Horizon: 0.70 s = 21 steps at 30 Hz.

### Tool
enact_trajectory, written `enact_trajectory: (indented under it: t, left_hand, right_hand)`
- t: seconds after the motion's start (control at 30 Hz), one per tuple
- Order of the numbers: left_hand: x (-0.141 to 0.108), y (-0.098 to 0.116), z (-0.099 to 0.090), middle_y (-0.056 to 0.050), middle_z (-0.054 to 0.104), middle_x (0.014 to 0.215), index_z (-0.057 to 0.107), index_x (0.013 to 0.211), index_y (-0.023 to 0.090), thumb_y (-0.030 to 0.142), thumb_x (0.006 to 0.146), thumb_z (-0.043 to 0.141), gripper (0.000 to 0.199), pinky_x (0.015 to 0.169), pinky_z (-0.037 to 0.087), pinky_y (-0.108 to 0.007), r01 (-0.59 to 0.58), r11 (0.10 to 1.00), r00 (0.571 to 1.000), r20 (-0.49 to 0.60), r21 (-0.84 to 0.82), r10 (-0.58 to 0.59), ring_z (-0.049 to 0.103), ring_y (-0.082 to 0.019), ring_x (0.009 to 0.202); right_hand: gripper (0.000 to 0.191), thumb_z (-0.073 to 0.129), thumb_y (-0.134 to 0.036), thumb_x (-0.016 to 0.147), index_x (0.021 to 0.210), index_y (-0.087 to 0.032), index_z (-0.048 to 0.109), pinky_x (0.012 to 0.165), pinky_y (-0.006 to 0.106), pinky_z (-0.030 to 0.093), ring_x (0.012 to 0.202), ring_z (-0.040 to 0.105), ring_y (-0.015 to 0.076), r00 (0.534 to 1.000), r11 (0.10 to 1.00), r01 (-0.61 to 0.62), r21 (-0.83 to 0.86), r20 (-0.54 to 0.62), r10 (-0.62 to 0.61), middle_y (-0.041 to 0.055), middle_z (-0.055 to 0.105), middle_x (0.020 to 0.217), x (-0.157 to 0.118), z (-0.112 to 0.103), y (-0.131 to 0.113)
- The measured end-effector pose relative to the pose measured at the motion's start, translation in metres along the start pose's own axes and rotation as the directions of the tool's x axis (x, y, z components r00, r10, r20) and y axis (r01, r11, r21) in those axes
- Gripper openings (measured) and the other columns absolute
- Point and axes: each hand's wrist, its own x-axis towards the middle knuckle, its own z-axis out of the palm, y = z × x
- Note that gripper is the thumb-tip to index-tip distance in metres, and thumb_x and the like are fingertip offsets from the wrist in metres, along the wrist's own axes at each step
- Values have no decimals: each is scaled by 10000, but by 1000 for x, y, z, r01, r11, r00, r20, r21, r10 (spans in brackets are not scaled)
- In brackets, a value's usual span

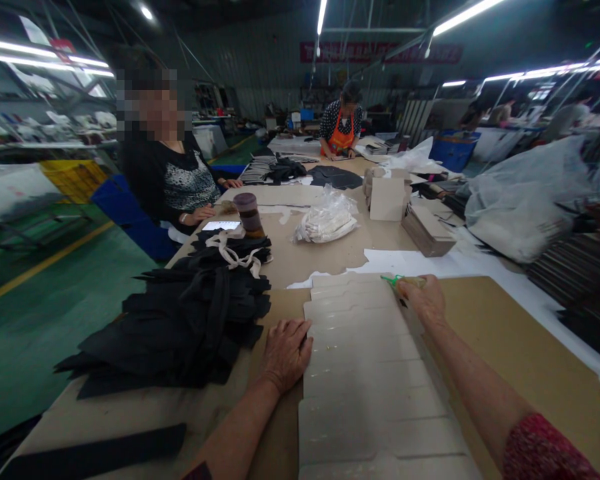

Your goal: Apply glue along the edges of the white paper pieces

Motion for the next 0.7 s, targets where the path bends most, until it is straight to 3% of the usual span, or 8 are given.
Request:
enact_trajectory:
  t: [0.7]
  left_hand:
    - [-1, 4, -5, -44, 632, 1262, 587, 1301, 242, 294, 958, 506, 357, 948, 391, -455, 22, 1000, 1000, 14, -4, -21, 508, -267, 1112]
  right_hand:
    - [479, 662, -488, 678, 1043, -193, 567, 718, 330, 414, 832, 554, 227, 992, 995, 101, -3, 80, -101, 65, 620, 952, -24, 20, -29]
